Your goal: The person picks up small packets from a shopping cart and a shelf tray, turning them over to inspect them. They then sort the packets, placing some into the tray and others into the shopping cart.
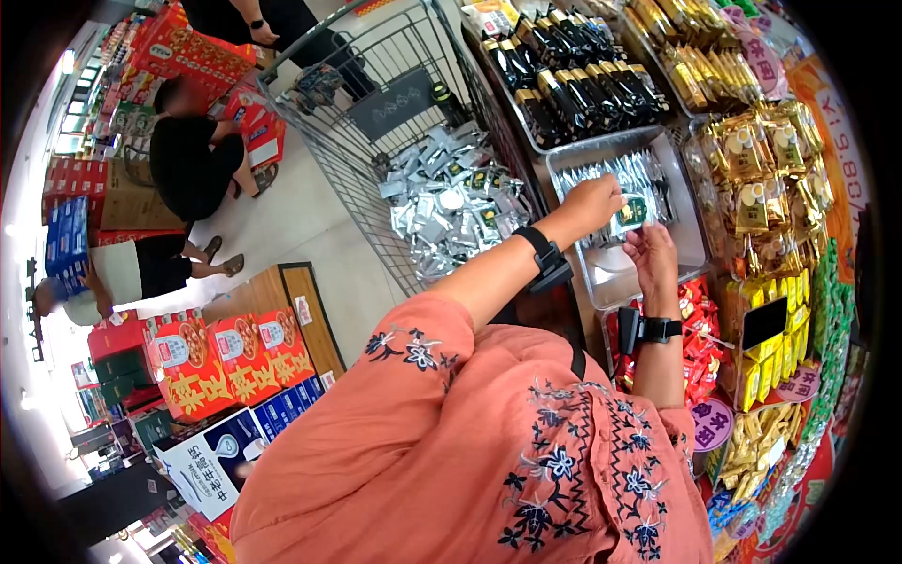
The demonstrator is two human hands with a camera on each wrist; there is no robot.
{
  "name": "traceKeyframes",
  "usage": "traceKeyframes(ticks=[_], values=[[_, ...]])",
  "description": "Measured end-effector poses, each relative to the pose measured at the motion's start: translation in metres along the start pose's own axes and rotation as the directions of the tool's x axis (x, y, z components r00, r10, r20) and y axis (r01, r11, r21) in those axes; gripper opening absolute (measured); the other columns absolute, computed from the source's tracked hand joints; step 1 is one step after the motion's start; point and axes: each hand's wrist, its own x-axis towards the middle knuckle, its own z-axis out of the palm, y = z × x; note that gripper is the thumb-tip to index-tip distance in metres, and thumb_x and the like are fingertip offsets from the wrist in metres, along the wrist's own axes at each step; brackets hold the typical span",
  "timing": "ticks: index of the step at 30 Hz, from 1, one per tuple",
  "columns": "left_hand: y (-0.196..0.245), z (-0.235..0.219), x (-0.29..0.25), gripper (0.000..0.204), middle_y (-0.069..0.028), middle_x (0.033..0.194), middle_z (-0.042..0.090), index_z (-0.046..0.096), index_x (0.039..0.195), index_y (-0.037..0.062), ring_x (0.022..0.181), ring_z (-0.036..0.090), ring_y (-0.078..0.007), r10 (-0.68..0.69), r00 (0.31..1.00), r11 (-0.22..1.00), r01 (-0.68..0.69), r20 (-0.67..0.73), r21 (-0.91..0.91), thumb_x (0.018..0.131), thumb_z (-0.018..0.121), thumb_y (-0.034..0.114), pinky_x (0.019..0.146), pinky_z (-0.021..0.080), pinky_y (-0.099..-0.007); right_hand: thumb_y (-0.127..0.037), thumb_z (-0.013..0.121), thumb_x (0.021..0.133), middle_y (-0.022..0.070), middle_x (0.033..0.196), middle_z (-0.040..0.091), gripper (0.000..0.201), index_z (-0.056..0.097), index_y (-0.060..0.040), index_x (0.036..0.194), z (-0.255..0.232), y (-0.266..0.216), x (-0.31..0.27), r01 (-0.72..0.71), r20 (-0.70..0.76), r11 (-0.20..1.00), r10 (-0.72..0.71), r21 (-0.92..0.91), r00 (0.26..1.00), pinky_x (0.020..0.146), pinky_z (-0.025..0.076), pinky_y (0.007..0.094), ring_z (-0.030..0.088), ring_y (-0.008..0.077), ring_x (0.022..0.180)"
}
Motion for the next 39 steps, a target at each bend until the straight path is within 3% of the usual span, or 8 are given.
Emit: traceKeyframes(ticks=[3, 12, 15, 22, 24, 25, 29, 39], values=[[-0.008, 0.005, 0.001, 0.026, -0.0163, 0.074, 0.064, 0.059, 0.094, 0.0008, 0.068, 0.064, -0.0294, 0.095, 0.995, 0.992, -0.091, -0.04, 0.083, 0.088, 0.068, 0.025, 0.062, 0.049, -0.0398, -0.015, 0.063, 0.094, 0.0055, 0.087, 0.065, 0.021, 0.052, -0.0073, 0.11, -0.003, 0.002, 0.001, -0.008, 0.007, 1.0, 0.008, 0.01, 1.0, 0.062, 0.058, 0.0295, 0.067, 0.0164, 0.074], [-0.012, 0.008, 0.008, 0.029, -0.0188, 0.079, 0.066, 0.061, 0.092, 0.0009, 0.074, 0.065, -0.0334, 0.065, 0.998, 0.997, -0.066, 0.019, 0.032, 0.086, 0.069, 0.028, 0.067, 0.05, -0.0412, -0.015, 0.061, 0.095, 0.0051, 0.088, 0.064, 0.018, 0.054, -0.0065, 0.109, -0.004, 0.002, 0.002, -0.006, -0.013, 0.999, 0.007, 0.032, 1.0, 0.062, 0.057, 0.0289, 0.066, 0.0148, 0.073], [-0.009, 0.005, 0.005, 0.03, -0.0182, 0.076, 0.066, 0.061, 0.092, 0.0003, 0.07, 0.066, -0.0311, 0.091, 0.996, 0.993, -0.091, 0.007, 0.068, 0.087, 0.069, 0.028, 0.065, 0.05, -0.0401, -0.016, 0.061, 0.095, 0.0048, 0.089, 0.064, 0.02, 0.053, -0.0064, 0.11, -0.002, 0.0, 0.001, -0.001, 0.01, 1.0, 0.001, 0.025, 1.0, 0.062, 0.057, 0.0292, 0.065, 0.0145, 0.073], [-0.002, -0.008, -0.009, 0.031, -0.012, 0.066, 0.062, 0.062, 0.086, 0.0015, 0.061, 0.065, -0.0225, -0.039, 0.999, 0.994, 0.04, 0.004, -0.103, 0.088, 0.067, 0.032, 0.056, 0.049, -0.039, -0.016, 0.062, 0.094, 0.0027, 0.088, 0.062, 0.021, 0.052, -0.0074, 0.111, 0.008, 0.002, -0.002, 0.017, 0.014, 1.0, -0.017, -0.015, 1.0, 0.062, 0.056, 0.0296, 0.064, 0.015, 0.073], [-0.005, -0.009, -0.01, 0.036, -0.0177, 0.07, 0.063, 0.062, 0.085, 0.0016, 0.067, 0.065, -0.0335, -0.048, 0.999, 0.999, 0.049, 0.005, -0.011, 0.09, 0.061, 0.038, 0.06, 0.049, -0.0441, -0.018, 0.064, 0.093, 0.0013, 0.087, 0.06, 0.016, 0.057, -0.0097, 0.105, 0.005, 0.002, -0.002, 0.021, 0.062, 0.998, -0.018, -0.051, 0.998, 0.064, 0.055, 0.0297, 0.063, 0.014, 0.075], [-0.003, -0.01, -0.015, 0.036, -0.0197, 0.073, 0.064, 0.062, 0.087, 0.0011, 0.07, 0.065, -0.0378, -0.061, 0.998, 0.994, 0.06, -0.011, -0.09, 0.09, 0.06, 0.037, 0.063, 0.049, -0.0453, -0.019, 0.065, 0.093, -0.0002, 0.085, 0.06, 0.017, 0.057, -0.0112, 0.106, 0.01, 0.0, -0.007, 0.023, 0.065, 0.998, -0.019, -0.066, 0.998, 0.065, 0.054, 0.0289, 0.062, 0.013, 0.077], [-0.006, -0.013, -0.036, 0.028, -0.0188, 0.081, 0.066, 0.062, 0.09, 0.0043, 0.078, 0.065, -0.0371, -0.049, 0.985, 0.998, 0.042, -0.165, -0.042, 0.086, 0.064, 0.032, 0.068, 0.049, -0.0461, -0.028, 0.067, 0.093, -0.0014, 0.086, 0.061, 0.022, 0.055, -0.0145, 0.107, 0.01, 0.004, -0.003, -0.011, 0.123, 0.992, 0.027, -0.127, 0.992, 0.07, 0.05, 0.0297, 0.061, 0.0125, 0.077], [0.001, -0.049, -0.085, 0.029, -0.0202, 0.084, 0.066, 0.059, 0.093, 0.0014, 0.08, 0.065, -0.0367, -0.08, 0.948, 0.997, 0.071, -0.308, -0.041, 0.086, 0.065, 0.029, 0.069, 0.048, -0.045, -0.018, 0.062, 0.095, 0.002, 0.088, 0.062, 0.025, 0.053, -0.007, 0.115, 0.065, 0.006, -0.018, -0.04, 0.346, 0.985, 0.096, -0.166, 0.933, 0.064, 0.053, 0.026, 0.063, 0.0127, 0.074]])
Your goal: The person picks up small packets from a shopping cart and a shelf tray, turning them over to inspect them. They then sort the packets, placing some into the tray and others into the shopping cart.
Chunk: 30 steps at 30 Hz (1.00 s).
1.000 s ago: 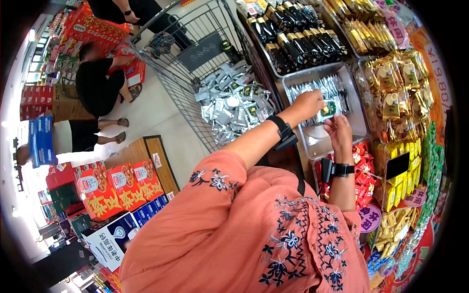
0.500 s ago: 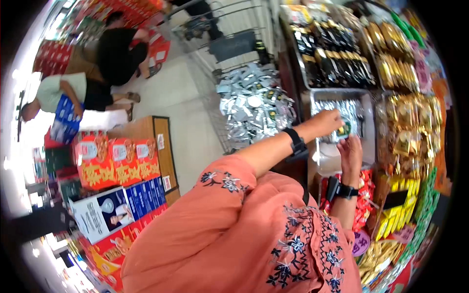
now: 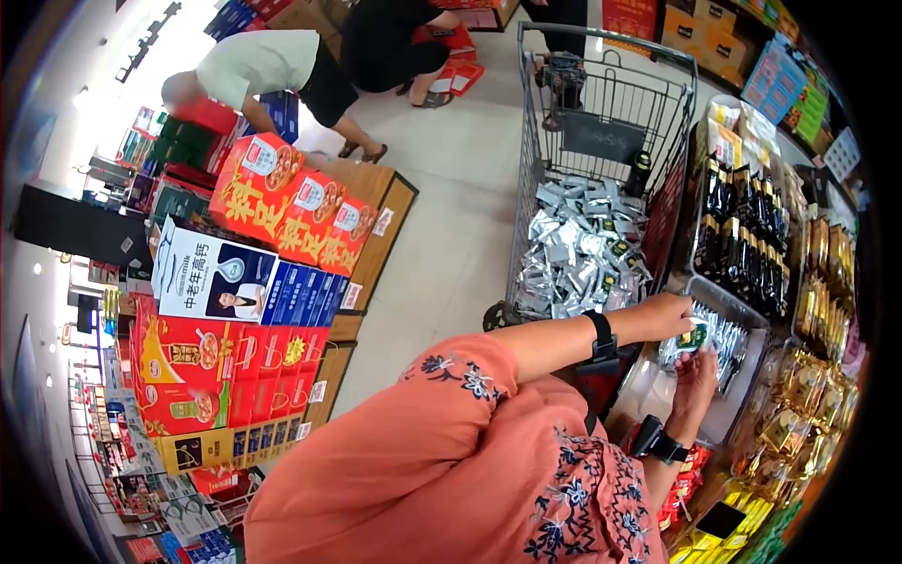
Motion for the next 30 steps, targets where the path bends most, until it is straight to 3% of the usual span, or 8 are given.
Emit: traceKeyframes(ticks=[3, 8, 14, 17, 22, 30], values=[[0.006, -0.002, -0.006, 0.03, -0.0214, 0.085, 0.065, 0.059, 0.094, 0.0008, 0.082, 0.065, -0.0382, -0.013, 1.0, 1.0, 0.013, -0.022, 0.009, 0.087, 0.064, 0.03, 0.07, 0.048, -0.0454, -0.016, 0.059, 0.095, 0.0018, 0.088, 0.061, 0.024, 0.052, -0.0068, 0.116, 0.009, -0.002, -0.004, -0.005, 0.057, 1.0, 0.006, -0.028, 0.998, 0.064, 0.053, 0.0264, 0.062, 0.013, 0.074], [0.011, 0.014, 0.0, 0.035, -0.0243, 0.087, 0.066, 0.059, 0.102, 0.0009, 0.083, 0.066, -0.0401, 0.037, 0.998, 0.999, -0.035, 0.06, -0.032, 0.088, 0.064, 0.033, 0.071, 0.05, -0.0449, -0.015, 0.058, 0.096, 0.0022, 0.087, 0.061, 0.02, 0.053, -0.0071, 0.114, -0.009, -0.006, -0.012, 0.034, -0.033, 0.999, -0.034, -0.012, 0.999, 0.062, 0.053, 0.0275, 0.063, 0.0132, 0.072], [0.015, 0.053, 0.019, 0.032, -0.0211, 0.083, 0.066, 0.06, 0.098, 0.0013, 0.077, 0.065, -0.0378, 0.085, 0.977, 0.996, -0.085, 0.197, -0.009, 0.089, 0.064, 0.032, 0.068, 0.05, -0.0434, -0.015, 0.057, 0.096, 0.0018, 0.086, 0.063, 0.021, 0.053, -0.0063, 0.114, -0.041, -0.013, -0.029, 0.074, -0.169, 0.997, -0.072, 0.008, 0.983, 0.063, 0.054, 0.0272, 0.064, 0.0125, 0.071], [0.024, 0.063, 0.027, 0.029, -0.0195, 0.083, 0.067, 0.061, 0.096, 0.0022, 0.076, 0.066, -0.0363, 0.061, 0.955, 0.996, -0.038, 0.291, -0.085, 0.09, 0.064, 0.03, 0.068, 0.05, -0.0426, -0.015, 0.057, 0.096, 0.0015, 0.085, 0.063, 0.019, 0.054, -0.0066, 0.113, -0.06, -0.011, -0.034, 0.11, -0.233, 0.994, -0.106, 0.002, 0.967, 0.063, 0.055, 0.0272, 0.064, 0.0119, 0.072], [0.019, 0.082, 0.034, 0.028, -0.0172, 0.084, 0.068, 0.062, 0.094, 0.003, 0.078, 0.066, -0.035, 0.163, 0.949, 0.985, -0.142, 0.271, -0.096, 0.089, 0.064, 0.03, 0.069, 0.051, -0.0427, -0.017, 0.057, 0.096, 0.0005, 0.082, 0.062, 0.018, 0.055, -0.0069, 0.111, -0.064, -0.018, -0.043, 0.109, -0.296, 0.994, -0.097, 0.023, 0.95, 0.063, 0.056, 0.0275, 0.064, 0.0116, 0.07], [0.015, 0.089, 0.047, 0.033, -0.0177, 0.083, 0.068, 0.063, 0.095, 0.0022, 0.076, 0.067, -0.033, 0.142, 0.916, 0.989, -0.117, 0.376, -0.089, 0.089, 0.065, 0.034, 0.069, 0.051, -0.0418, -0.022, 0.06, 0.097, 0.0, 0.084, 0.062, 0.017, 0.056, -0.009, 0.106, -0.067, -0.015, -0.043, 0.097, -0.32, 0.995, -0.081, 0.035, 0.944, 0.062, 0.056, 0.0259, 0.064, 0.0115, 0.069]])
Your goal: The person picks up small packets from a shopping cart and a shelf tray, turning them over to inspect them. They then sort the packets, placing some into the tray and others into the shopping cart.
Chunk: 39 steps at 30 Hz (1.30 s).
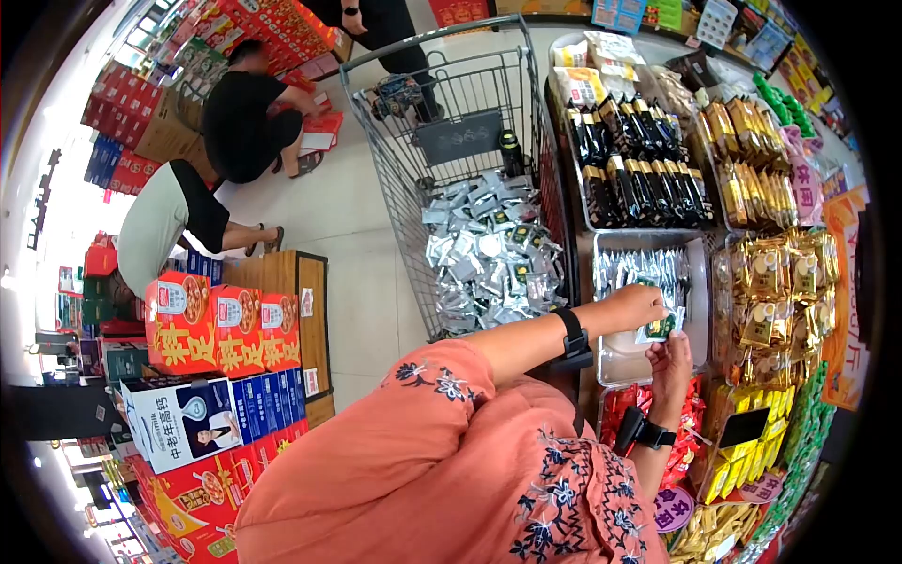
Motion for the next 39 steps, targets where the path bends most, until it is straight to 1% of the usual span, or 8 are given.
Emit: traceKeyframes(ticks=[8, 12, 18, 21, 27, 30, 33, 39], values=[[0.013, -0.018, -0.007, 0.03, -0.0175, 0.083, 0.068, 0.062, 0.095, -0.0001, 0.076, 0.067, -0.0318, -0.095, 0.995, 0.989, 0.097, 0.02, -0.109, 0.09, 0.064, 0.03, 0.067, 0.051, -0.0405, -0.019, 0.06, 0.097, 0.0003, 0.085, 0.063, 0.014, 0.056, -0.0089, 0.106, 0.004, -0.003, 0.005, -0.027, -0.037, 0.997, 0.029, 0.075, 0.999, 0.063, 0.057, 0.0264, 0.066, 0.0129, 0.072], [-0.007, -0.016, -0.003, 0.026, -0.019, 0.082, 0.067, 0.063, 0.097, 0.0015, 0.076, 0.066, -0.034, -0.016, 0.998, 0.999, 0.013, -0.055, -0.047, 0.09, 0.064, 0.026, 0.068, 0.051, -0.0418, -0.019, 0.061, 0.096, 0.0003, 0.087, 0.063, 0.015, 0.056, -0.0086, 0.106, 0.008, 0.0, 0.008, -0.032, 0.002, 0.997, 0.032, 0.067, 0.999, 0.065, 0.057, 0.0275, 0.066, 0.0139, 0.074], [-0.007, -0.022, -0.005, 0.026, -0.0193, 0.084, 0.067, 0.063, 0.098, 0.0014, 0.077, 0.066, -0.0337, -0.091, 0.994, 0.994, 0.087, -0.053, -0.06, 0.09, 0.063, 0.026, 0.069, 0.051, -0.0422, -0.019, 0.062, 0.096, -0.0006, 0.086, 0.062, 0.014, 0.055, -0.0094, 0.104, 0.011, 0.005, 0.015, -0.045, 0.032, 0.997, 0.042, 0.07, 0.999, 0.065, 0.057, 0.0274, 0.066, 0.0142, 0.075], [-0.015, -0.019, -0.003, 0.026, -0.0192, 0.083, 0.067, 0.063, 0.099, 0.0013, 0.077, 0.067, -0.0318, -0.042, 0.993, 0.999, 0.04, -0.107, -0.017, 0.091, 0.063, 0.026, 0.069, 0.051, -0.0412, -0.018, 0.062, 0.096, -0.001, 0.085, 0.061, 0.013, 0.055, -0.0096, 0.103, 0.014, 0.004, 0.017, -0.046, 0.03, 0.997, 0.044, 0.063, 0.999, 0.065, 0.057, 0.0271, 0.065, 0.0137, 0.074], [-0.006, -0.026, -0.002, 0.025, -0.0178, 0.082, 0.067, 0.063, 0.099, 0.0015, 0.076, 0.067, -0.0287, -0.137, 0.99, 0.987, 0.136, -0.017, -0.083, 0.091, 0.063, 0.025, 0.068, 0.051, -0.0386, -0.019, 0.062, 0.096, -0.0019, 0.084, 0.061, 0.014, 0.056, -0.0097, 0.104, 0.013, 0.004, 0.018, -0.045, 0.031, 0.997, 0.043, 0.058, 0.999, 0.064, 0.056, 0.0265, 0.063, 0.0111, 0.072], [-0.015, -0.016, 0.001, 0.025, -0.0168, 0.083, 0.067, 0.063, 0.098, 0.001, 0.076, 0.066, -0.027, -0.002, 0.996, 0.997, -0.005, -0.085, -0.075, 0.091, 0.063, 0.025, 0.068, 0.05, -0.0377, -0.019, 0.062, 0.096, -0.0018, 0.085, 0.062, 0.015, 0.056, -0.0096, 0.106, 0.003, 0.006, 0.021, -0.045, 0.03, 0.997, 0.043, 0.065, 0.999, 0.064, 0.056, 0.0261, 0.063, 0.0102, 0.073], [-0.014, -0.011, 0.004, 0.025, -0.0161, 0.082, 0.067, 0.062, 0.096, 0.0004, 0.076, 0.066, -0.0259, -0.063, 0.996, 0.984, 0.052, -0.057, -0.17, 0.091, 0.064, 0.025, 0.068, 0.05, -0.0372, -0.019, 0.061, 0.096, -0.0016, 0.087, 0.063, 0.016, 0.057, -0.0092, 0.108, -0.002, 0.008, 0.019, -0.036, -0.005, 0.997, 0.037, 0.066, 0.999, 0.065, 0.056, 0.0261, 0.063, 0.0101, 0.073], [-0.02, -0.002, 0.008, 0.025, -0.0144, 0.08, 0.066, 0.061, 0.093, 0.0003, 0.074, 0.064, -0.024, -0.07, 0.993, 0.991, 0.058, -0.092, -0.12, 0.091, 0.064, 0.025, 0.068, 0.049, -0.037, -0.016, 0.061, 0.096, 0.0004, 0.088, 0.064, 0.02, 0.057, -0.0064, 0.113, -0.005, 0.004, 0.013, -0.036, -0.011, 0.998, 0.037, 0.059, 0.999, 0.067, 0.056, 0.0267, 0.063, 0.0113, 0.075]])
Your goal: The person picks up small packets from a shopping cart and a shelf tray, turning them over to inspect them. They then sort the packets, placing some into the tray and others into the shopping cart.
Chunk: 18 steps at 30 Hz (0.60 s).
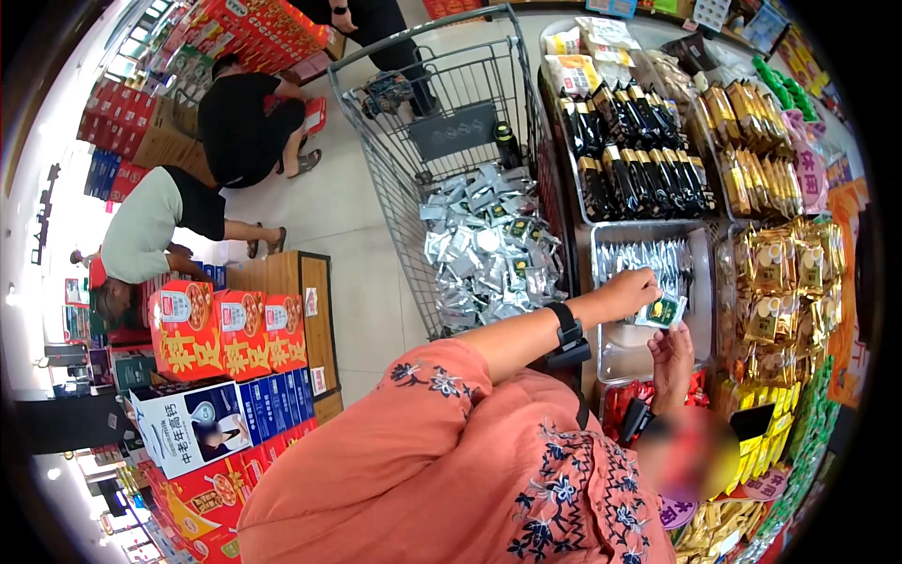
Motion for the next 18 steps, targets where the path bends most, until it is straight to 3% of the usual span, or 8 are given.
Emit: traceKeyframes(ticks=[4, 5, 6, 8, 9, 10, 11, 18], values=[[0.004, 0.0, -0.001, 0.024, -0.011, 0.076, 0.064, 0.061, 0.094, 0.001, 0.069, 0.063, -0.0196, 0.046, 0.999, 0.998, -0.047, -0.029, -0.045, 0.092, 0.063, 0.025, 0.063, 0.049, -0.0363, -0.013, 0.059, 0.095, 0.003, 0.088, 0.063, 0.022, 0.057, -0.0043, 0.115, 0.004, -0.004, -0.005, 0.003, 0.007, 1.0, -0.003, 0.015, 1.0, 0.067, 0.056, 0.0268, 0.062, 0.0118, 0.076], [0.005, -0.001, -0.003, 0.023, -0.0063, 0.071, 0.061, 0.061, 0.095, 0.0019, 0.062, 0.059, -0.0138, -0.069, 0.997, 0.987, 0.074, 0.042, -0.142, 0.094, 0.062, 0.025, 0.056, 0.048, -0.0324, -0.013, 0.059, 0.095, 0.0036, 0.087, 0.063, 0.023, 0.057, -0.0038, 0.115, 0.002, -0.003, -0.005, 0.0, 0.008, 1.0, -0.001, 0.022, 1.0, 0.067, 0.056, 0.0268, 0.062, 0.0119, 0.076], [-0.004, 0.003, -0.002, 0.023, -0.0026, 0.068, 0.058, 0.06, 0.095, 0.0032, 0.056, 0.055, -0.0097, -0.037, 0.999, 0.986, 0.042, 0.037, -0.164, 0.095, 0.061, 0.026, 0.05, 0.045, -0.0284, -0.011, 0.057, 0.094, 0.0041, 0.086, 0.063, 0.022, 0.058, -0.0025, 0.115, -0.001, -0.002, -0.005, 0.014, -0.008, 1.0, -0.014, 0.005, 1.0, 0.067, 0.056, 0.0271, 0.062, 0.012, 0.075], [-0.004, -0.003, 0.0, 0.024, -0.0003, 0.074, 0.059, 0.061, 0.096, 0.0058, 0.062, 0.054, -0.0095, -0.196, 0.965, 0.952, 0.23, 0.176, -0.2, 0.096, 0.059, 0.03, 0.054, 0.049, -0.0283, -0.01, 0.055, 0.094, 0.0055, 0.087, 0.063, 0.021, 0.058, -0.0011, 0.113, 0.0, -0.003, -0.004, 0.01, -0.02, 0.999, -0.01, -0.031, 1.0, 0.068, 0.056, 0.0284, 0.062, 0.0132, 0.075], [-0.006, -0.008, 0.001, 0.027, -0.0002, 0.081, 0.06, 0.062, 0.098, 0.0064, 0.067, 0.056, -0.009, -0.186, 0.955, 0.96, 0.227, 0.231, -0.165, 0.097, 0.057, 0.033, 0.058, 0.051, -0.0285, -0.011, 0.055, 0.094, 0.0053, 0.086, 0.063, 0.021, 0.058, -0.0016, 0.113, 0.007, -0.008, -0.01, 0.022, -0.018, 1.0, -0.022, -0.015, 1.0, 0.069, 0.056, 0.0294, 0.062, 0.0132, 0.075], [-0.003, -0.013, -0.002, 0.03, -0.0011, 0.087, 0.061, 0.062, 0.101, 0.0059, 0.071, 0.057, -0.0088, -0.192, 0.934, 0.912, 0.283, 0.3, -0.297, 0.098, 0.055, 0.035, 0.06, 0.052, -0.0278, -0.012, 0.055, 0.095, 0.0041, 0.087, 0.063, 0.019, 0.059, -0.0025, 0.111, 0.009, -0.006, -0.01, 0.026, -0.098, 1.0, -0.028, -0.017, 0.995, 0.069, 0.055, 0.0284, 0.062, 0.0122, 0.075], [0.005, -0.018, 0.0, 0.032, -0.0016, 0.088, 0.061, 0.061, 0.105, 0.0052, 0.073, 0.059, -0.0092, -0.258, 0.903, 0.93, 0.329, 0.344, -0.164, 0.098, 0.055, 0.035, 0.062, 0.052, -0.0265, -0.013, 0.056, 0.095, 0.0025, 0.088, 0.063, 0.018, 0.06, -0.0033, 0.109, 0.002, -0.005, -0.006, 0.046, -0.028, 0.999, -0.047, -0.028, 0.999, 0.069, 0.054, 0.0268, 0.062, 0.0114, 0.075], [0.019, -0.028, -0.01, 0.033, -0.0037, 0.09, 0.064, 0.06, 0.109, 0.0023, 0.074, 0.066, -0.0125, -0.38, 0.848, 0.82, 0.494, 0.369, -0.29, 0.096, 0.061, 0.032, 0.06, 0.049, -0.0225, -0.013, 0.061, 0.094, 0.0038, 0.084, 0.063, 0.017, 0.058, -0.0009, 0.106, 0.01, -0.016, -0.006, 0.101, -0.039, 0.995, -0.101, -0.005, 0.994, 0.065, 0.057, 0.0273, 0.064, 0.0128, 0.069]])
